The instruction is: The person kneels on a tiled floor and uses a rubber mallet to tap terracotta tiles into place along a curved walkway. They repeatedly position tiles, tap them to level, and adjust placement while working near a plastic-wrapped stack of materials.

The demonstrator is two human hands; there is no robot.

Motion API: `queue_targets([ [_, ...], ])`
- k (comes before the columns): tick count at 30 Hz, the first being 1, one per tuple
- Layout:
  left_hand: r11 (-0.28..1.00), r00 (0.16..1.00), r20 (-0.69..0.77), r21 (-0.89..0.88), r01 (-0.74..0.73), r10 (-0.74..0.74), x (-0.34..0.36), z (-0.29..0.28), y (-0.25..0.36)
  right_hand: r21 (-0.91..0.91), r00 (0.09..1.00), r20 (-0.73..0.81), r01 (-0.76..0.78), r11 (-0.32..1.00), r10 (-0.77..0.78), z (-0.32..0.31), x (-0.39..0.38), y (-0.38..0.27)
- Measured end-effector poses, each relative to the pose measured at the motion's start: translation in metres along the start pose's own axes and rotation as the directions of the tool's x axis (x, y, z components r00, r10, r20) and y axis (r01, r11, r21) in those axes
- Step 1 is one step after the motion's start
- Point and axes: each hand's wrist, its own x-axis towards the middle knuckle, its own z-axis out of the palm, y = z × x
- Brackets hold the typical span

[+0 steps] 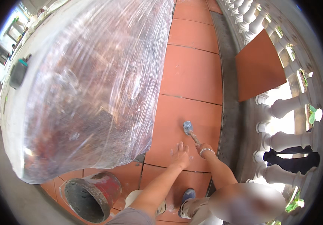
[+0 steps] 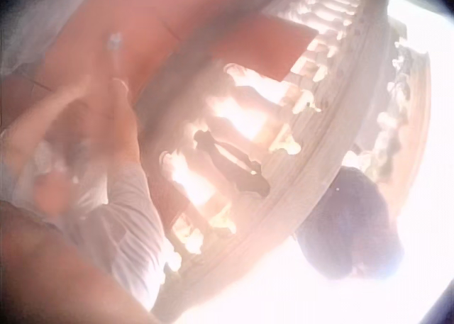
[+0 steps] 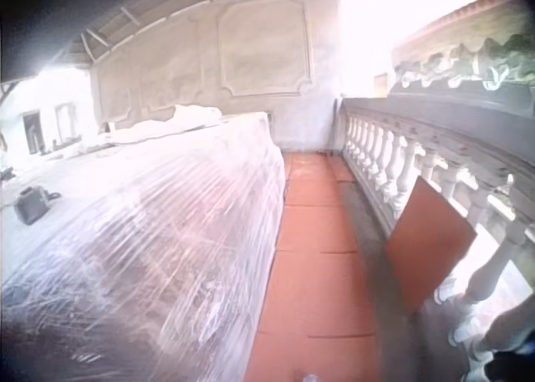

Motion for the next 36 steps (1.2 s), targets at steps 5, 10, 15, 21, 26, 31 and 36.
queue_targets([
  [5, 0.993, 0.955, -0.284, -0.061, -0.104, 0.082, -0.072, -0.103, -0.013, 0.278, 0.987, 0.13, -0.128, 0.952, 0.095, 0.011, -0.084, -0.033],
  [10, 0.92, 0.822, -0.554, -0.241, -0.31, 0.132, -0.142, -0.22, 0.006, 0.452, 0.964, 0.254, -0.193, 0.871, 0.082, 0.01, -0.204, -0.028],
  [15, 0.851, 0.54, -0.824, -0.153, -0.503, 0.172, -0.178, -0.364, 0.053, 0.444, 0.98, 0.18, -0.155, 0.883, 0.082, 0.006, -0.276, -0.024],
  [21, 0.918, 0.322, -0.944, -0.059, -0.391, 0.077, -0.173, -0.502, 0.075, 0.474, 0.988, 0.077, -0.154, 0.867, 0.134, -0.009, -0.278, -0.031],
  [26, 0.981, 0.509, -0.86, 0.12, 0.151, 0.027, -0.118, -0.584, 0.051, 0.635, 0.999, -0.039, 0.008, 0.773, 0.022, -0.054, -0.252, -0.041],
  [31, 0.834, 0.62, -0.784, 0.317, 0.451, -0.038, -0.077, -0.605, 0.022, 0.453, 0.932, -0.362, 0.194, 0.87, -0.019, -0.112, -0.211, -0.055],
  [36, 0.811, 0.654, -0.74, 0.473, 0.343, 0.155, -0.06, -0.622, 0.002, 0.518, 0.947, -0.315, 0.233, 0.823, -0.069, -0.145, -0.097, -0.089],
])
